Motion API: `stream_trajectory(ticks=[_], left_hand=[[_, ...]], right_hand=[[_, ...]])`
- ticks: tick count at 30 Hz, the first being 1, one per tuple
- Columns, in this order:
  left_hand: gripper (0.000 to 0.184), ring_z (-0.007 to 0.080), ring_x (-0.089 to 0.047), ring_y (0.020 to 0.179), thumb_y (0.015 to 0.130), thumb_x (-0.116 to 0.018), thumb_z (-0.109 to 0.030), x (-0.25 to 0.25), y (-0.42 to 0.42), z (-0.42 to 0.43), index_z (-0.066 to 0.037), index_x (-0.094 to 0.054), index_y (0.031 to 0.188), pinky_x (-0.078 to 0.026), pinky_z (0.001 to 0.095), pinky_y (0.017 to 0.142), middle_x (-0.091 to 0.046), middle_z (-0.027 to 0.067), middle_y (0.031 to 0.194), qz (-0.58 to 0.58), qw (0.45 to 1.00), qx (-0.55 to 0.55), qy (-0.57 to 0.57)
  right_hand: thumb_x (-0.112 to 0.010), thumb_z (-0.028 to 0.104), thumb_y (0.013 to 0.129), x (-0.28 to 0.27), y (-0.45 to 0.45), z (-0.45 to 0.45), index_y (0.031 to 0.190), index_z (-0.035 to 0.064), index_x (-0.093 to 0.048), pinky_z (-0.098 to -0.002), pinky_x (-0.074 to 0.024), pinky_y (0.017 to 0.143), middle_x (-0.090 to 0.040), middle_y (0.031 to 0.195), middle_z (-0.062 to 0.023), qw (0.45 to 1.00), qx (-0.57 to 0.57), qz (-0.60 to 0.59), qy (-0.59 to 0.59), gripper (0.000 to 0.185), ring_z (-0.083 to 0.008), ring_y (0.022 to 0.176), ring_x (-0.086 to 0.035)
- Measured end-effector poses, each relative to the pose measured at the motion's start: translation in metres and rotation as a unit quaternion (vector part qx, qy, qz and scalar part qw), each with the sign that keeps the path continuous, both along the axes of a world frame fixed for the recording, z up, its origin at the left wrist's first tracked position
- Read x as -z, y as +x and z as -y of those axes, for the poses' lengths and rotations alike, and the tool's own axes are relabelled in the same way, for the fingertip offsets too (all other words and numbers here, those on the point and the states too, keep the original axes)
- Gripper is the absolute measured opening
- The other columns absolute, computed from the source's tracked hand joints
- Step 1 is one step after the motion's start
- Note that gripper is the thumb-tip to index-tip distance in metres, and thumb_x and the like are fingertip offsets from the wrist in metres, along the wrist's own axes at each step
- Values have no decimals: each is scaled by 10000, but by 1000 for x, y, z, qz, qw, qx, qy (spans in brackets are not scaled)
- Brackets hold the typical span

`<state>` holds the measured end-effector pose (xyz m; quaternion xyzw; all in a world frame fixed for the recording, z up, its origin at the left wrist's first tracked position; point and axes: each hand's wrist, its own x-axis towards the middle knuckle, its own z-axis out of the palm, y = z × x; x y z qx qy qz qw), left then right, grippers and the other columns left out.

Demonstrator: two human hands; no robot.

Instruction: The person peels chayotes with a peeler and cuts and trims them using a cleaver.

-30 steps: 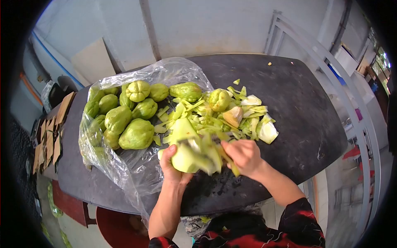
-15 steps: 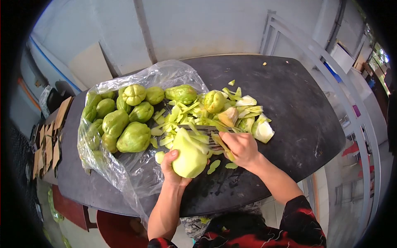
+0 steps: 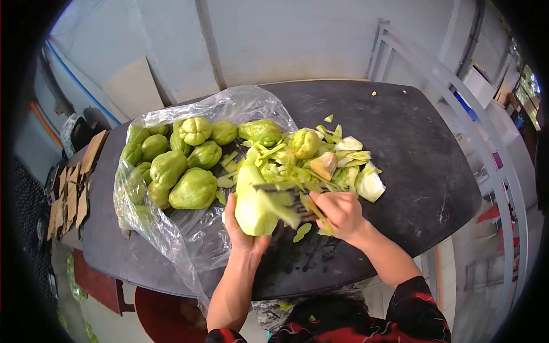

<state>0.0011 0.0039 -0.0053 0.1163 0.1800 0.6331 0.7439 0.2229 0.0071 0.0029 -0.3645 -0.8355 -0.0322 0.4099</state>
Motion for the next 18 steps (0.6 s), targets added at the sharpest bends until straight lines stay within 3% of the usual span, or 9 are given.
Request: stream_trajectory(ticks=[2, 6, 8, 12, 18], left_hand=[[607, 311, -617, 1092, 979, -479, -544, -6, 1, -2, -46, -549, 1318, -473, 432, 1004, -642, 134, 1209, 18, 999, 1, -31], [613, 293, -636, 1022, 965, -474, -573, 5, -4, -4, -39, -596, 1239, -494, 426, 946, -671, 147, 1110, 21, 999, 37, -13], [675, 274, -594, 1011, 964, -454, -573, 10, -4, -2, -54, -478, 1394, -496, 402, 904, -622, 148, 1105, 39, 997, 58, 24], [689, 256, -582, 989, 972, -442, -544, 2, 2, 3, -23, -427, 1422, -486, 366, 899, -603, 156, 1073, 13, 998, 48, 32], [681, 243, -594, 964, 978, -435, -535, -6, 7, 5, -12, -428, 1415, -498, 350, 874, -614, 155, 1057, 10, 999, 36, 13]], right_hand=[[-640, 51, 793, -8, -3, 8, 991, -44, -650, -339, -476, 489, -546, 606, -59, 997, -49, 19, 60, 220, -225, 524, -594], [-655, 47, 770, -18, -14, 19, 994, -38, -645, -301, -452, 465, -507, 592, -33, 988, -59, 51, 133, 240, -182, 512, -557], [-656, 40, 762, -17, -19, 22, 997, -32, -642, -272, -419, 450, -477, 583, -9, 980, -70, 60, 175, 246, -151, 503, -520], [-635, 27, 770, -14, -24, 25, 1008, -19, -638, -247, -359, 436, -435, 573, 16, 971, -60, 74, 220, 242, -120, 492, -463], [-632, 32, 787, -11, -28, 24, 988, -16, -633, -245, -354, 437, -439, 580, 21, 968, -58, 75, 231, 206, -113, 492, -458]])
